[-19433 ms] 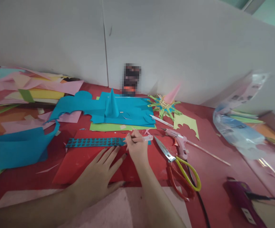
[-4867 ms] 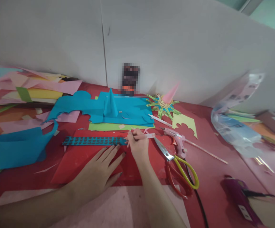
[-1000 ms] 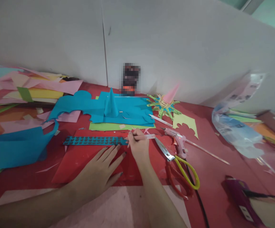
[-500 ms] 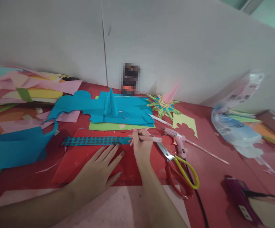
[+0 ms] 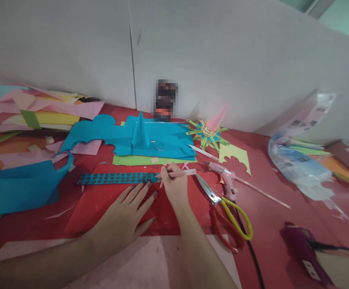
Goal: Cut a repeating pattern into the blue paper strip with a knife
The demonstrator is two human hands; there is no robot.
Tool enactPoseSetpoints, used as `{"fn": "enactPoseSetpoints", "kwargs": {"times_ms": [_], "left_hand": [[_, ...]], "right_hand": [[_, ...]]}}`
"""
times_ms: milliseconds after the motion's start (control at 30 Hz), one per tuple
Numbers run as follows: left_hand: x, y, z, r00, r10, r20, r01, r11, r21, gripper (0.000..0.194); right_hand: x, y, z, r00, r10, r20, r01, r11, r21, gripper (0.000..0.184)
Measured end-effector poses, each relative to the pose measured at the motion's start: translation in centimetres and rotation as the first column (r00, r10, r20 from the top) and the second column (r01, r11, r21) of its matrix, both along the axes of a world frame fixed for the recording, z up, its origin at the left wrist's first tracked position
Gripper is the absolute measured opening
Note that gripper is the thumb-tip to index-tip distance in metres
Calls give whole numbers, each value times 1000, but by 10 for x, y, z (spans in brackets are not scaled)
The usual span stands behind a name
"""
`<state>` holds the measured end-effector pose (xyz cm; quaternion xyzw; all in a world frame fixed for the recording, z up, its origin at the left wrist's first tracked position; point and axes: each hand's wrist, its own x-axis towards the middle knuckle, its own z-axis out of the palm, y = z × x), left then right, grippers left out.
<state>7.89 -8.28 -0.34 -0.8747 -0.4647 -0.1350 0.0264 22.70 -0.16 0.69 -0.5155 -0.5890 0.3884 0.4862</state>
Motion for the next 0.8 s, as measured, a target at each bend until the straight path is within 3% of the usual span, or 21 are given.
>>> {"fn": "enactPoseSetpoints", "kwargs": {"times_ms": [800], "left_hand": [[0,1,1,1000,2,-17,-2,1000,-19,48]], "right_hand": [[0,0,-3,998,15,63,-15,1000,4,31]]}}
